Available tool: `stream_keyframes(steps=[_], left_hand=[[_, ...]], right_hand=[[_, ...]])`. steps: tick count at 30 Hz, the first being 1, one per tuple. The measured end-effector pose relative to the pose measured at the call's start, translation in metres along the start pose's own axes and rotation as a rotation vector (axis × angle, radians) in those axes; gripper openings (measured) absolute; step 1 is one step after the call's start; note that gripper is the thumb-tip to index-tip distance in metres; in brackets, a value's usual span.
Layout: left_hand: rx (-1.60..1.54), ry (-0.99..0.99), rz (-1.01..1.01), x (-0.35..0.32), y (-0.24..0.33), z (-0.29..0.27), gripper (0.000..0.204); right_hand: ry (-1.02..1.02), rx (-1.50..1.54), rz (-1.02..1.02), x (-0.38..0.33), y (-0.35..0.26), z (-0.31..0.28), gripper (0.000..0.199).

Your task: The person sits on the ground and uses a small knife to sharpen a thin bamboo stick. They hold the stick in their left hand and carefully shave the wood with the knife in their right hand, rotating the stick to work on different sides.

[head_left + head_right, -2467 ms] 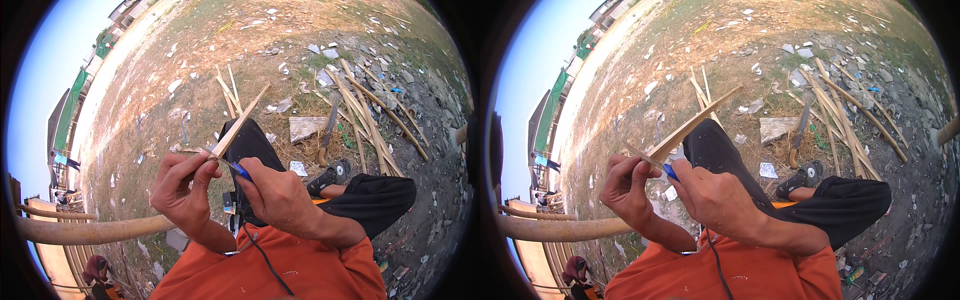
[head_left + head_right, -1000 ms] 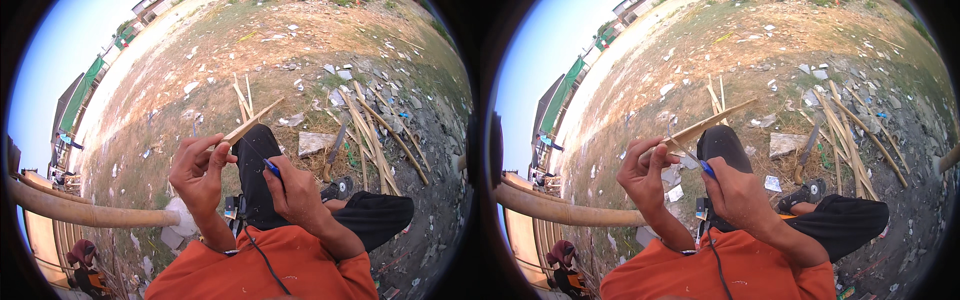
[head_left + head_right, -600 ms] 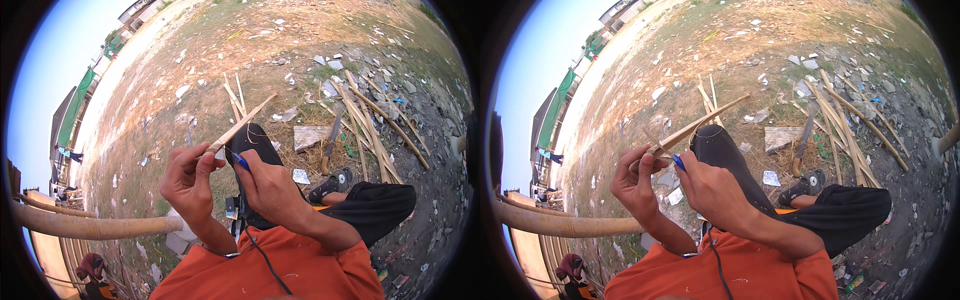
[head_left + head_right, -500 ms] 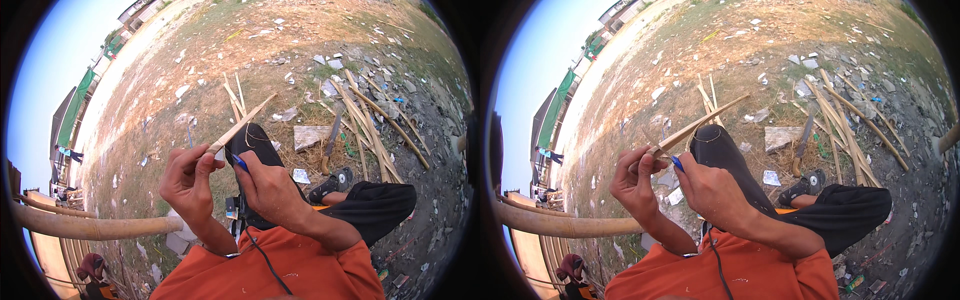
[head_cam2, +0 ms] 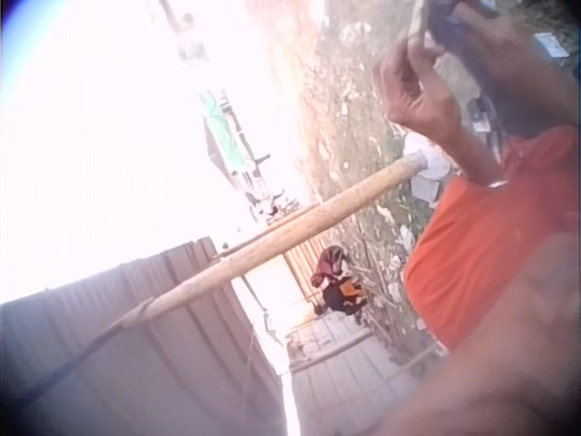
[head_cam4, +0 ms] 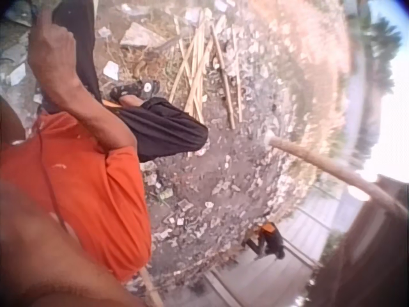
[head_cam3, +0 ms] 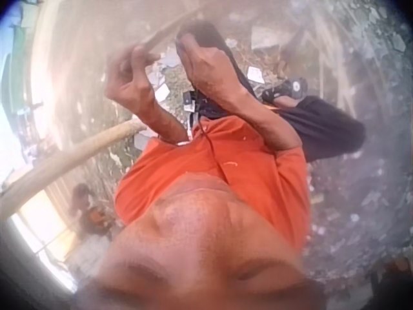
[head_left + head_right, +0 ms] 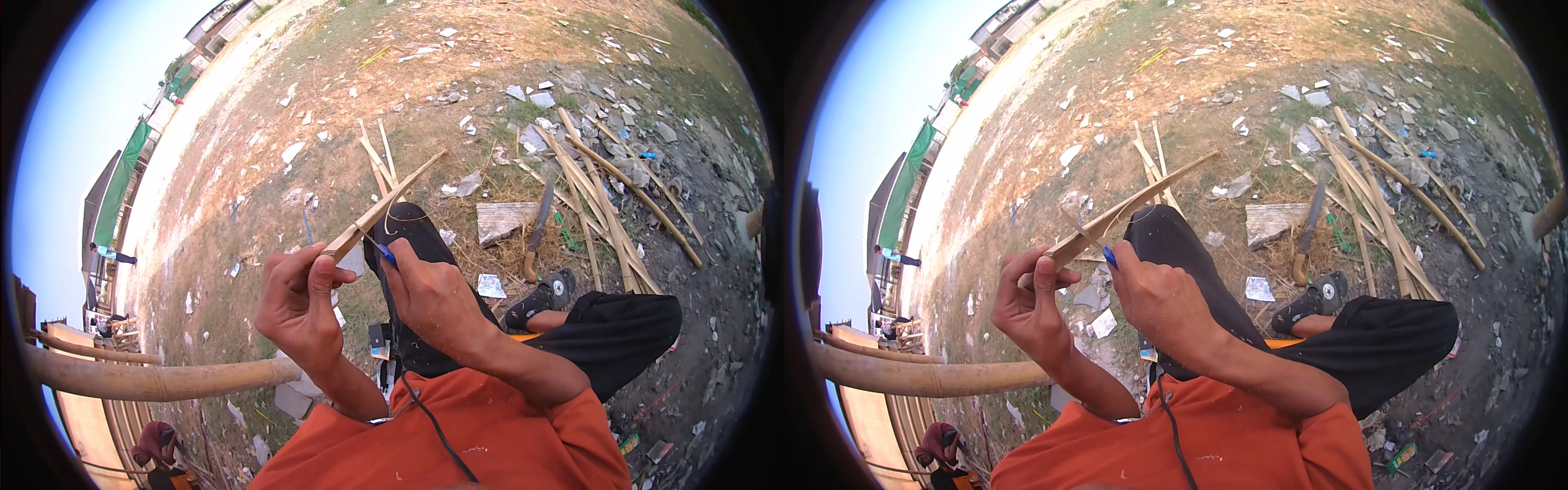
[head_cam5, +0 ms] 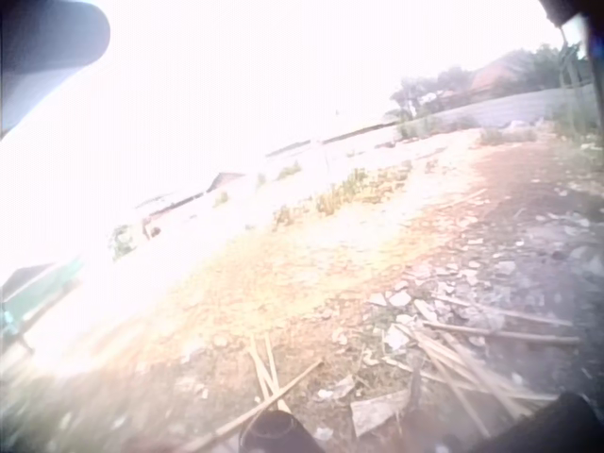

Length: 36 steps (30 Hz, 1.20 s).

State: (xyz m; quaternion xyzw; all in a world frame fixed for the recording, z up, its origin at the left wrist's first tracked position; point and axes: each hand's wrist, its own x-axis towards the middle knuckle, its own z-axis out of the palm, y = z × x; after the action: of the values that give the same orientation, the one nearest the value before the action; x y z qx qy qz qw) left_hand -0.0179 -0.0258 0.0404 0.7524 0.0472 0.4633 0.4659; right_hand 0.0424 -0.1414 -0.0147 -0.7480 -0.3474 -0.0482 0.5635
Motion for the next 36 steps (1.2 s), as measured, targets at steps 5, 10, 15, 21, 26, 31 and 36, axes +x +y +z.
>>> stream_keyframes(steps=[5, 10, 15, 21, 26, 31, 36], left_hand=[[0.015, 0.002, 0.012, 0.0, -0.001, 0.001, 0.013], [0.013, -0.002, 0.011, -0.002, 0.0, 0.003, 0.014], [0.047, -0.019, 0.035, 0.001, 0.0, 0.004, 0.014], [0.053, -0.031, 0.063, 0.001, -0.003, 0.006, 0.015], [0.067, -0.079, 0.078, 0.0, 0.0, 0.007, 0.014], [0.043, -0.025, 0.09, 0.005, -0.006, 0.0, 0.014], [0.06, -0.015, 0.17, 0.01, -0.012, 0.013, 0.02]], right_hand=[[0.039, -0.031, -0.009, 0.0, 0.006, 0.005, 0.013], [0.004, -0.209, 0.168, 0.007, 0.056, 0.009, 0.017], [0.0, -0.185, 0.185, 0.014, 0.056, 0.011, 0.018], [-0.082, -0.282, 0.312, 0.033, 0.102, 0.012, 0.022], [-0.031, -0.605, 0.382, 0.041, 0.199, 0.037, 0.013], [-0.155, -0.627, 0.727, -0.025, 0.313, 0.026, 0.021], [-0.247, -0.283, 0.547, -0.023, 0.256, 0.016, 0.027]])
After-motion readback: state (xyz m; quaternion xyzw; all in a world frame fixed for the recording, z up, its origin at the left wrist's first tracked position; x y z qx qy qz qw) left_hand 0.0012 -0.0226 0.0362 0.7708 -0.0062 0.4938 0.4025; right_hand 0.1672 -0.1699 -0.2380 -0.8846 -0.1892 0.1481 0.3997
